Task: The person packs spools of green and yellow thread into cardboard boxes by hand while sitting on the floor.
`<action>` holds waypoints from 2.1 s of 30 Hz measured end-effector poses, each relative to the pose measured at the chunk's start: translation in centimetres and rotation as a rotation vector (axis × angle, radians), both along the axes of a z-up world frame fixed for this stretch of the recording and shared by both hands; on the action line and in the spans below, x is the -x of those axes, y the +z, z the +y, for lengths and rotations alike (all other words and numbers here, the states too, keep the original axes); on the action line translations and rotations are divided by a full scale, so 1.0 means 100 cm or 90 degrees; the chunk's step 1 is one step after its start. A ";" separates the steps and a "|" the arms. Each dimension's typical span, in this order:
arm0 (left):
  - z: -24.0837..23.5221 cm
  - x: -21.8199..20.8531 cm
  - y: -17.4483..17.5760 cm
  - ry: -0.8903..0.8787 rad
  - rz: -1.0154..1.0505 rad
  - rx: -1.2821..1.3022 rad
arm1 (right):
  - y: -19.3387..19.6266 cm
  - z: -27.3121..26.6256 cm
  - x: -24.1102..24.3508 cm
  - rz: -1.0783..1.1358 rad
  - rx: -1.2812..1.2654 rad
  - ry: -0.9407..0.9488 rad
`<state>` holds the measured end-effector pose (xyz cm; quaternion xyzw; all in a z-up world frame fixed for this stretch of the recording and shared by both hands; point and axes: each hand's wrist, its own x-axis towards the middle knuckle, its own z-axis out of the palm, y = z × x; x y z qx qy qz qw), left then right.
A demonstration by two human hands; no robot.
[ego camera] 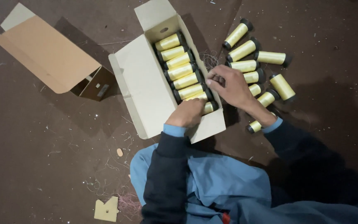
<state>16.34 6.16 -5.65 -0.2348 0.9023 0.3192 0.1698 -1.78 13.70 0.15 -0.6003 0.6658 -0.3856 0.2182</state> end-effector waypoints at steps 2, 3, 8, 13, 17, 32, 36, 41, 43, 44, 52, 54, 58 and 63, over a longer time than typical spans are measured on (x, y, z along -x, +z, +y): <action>-0.006 0.002 0.004 0.016 0.026 0.017 | -0.004 0.000 0.002 -0.004 0.009 -0.005; -0.008 0.002 0.007 0.033 0.051 0.030 | -0.006 0.001 0.003 -0.009 0.016 -0.009; -0.012 0.005 -0.012 0.068 0.081 0.155 | -0.016 -0.001 0.010 0.010 0.051 -0.023; -0.006 -0.005 -0.019 0.103 0.098 0.209 | -0.025 -0.006 0.009 0.012 0.074 -0.032; -0.004 -0.005 -0.017 0.119 0.126 0.197 | -0.053 -0.006 0.022 -0.003 0.083 -0.093; -0.013 0.001 0.036 0.118 0.135 0.179 | -0.052 -0.009 0.022 0.410 0.100 -0.052; -0.009 0.018 0.082 0.080 0.172 0.231 | -0.065 -0.015 0.035 0.427 0.097 0.024; -0.033 0.100 0.086 0.034 0.256 0.306 | -0.097 -0.006 0.053 0.286 0.038 0.037; -0.054 0.146 0.065 0.028 0.301 0.356 | -0.104 -0.008 0.062 0.337 0.067 0.020; -0.066 0.172 0.046 0.071 0.295 0.387 | -0.081 -0.010 0.058 0.328 0.074 0.051; -0.111 0.243 -0.063 0.166 0.204 0.352 | -0.108 -0.019 0.083 0.379 0.057 0.116; -0.115 0.246 -0.073 0.183 0.180 0.338 | -0.101 -0.027 0.086 0.324 0.087 0.102; -0.126 0.269 -0.090 0.183 0.158 0.244 | -0.075 -0.037 0.088 0.221 0.073 -0.046; -0.129 0.263 -0.061 0.144 0.047 0.178 | -0.061 -0.047 0.102 0.121 0.001 -0.227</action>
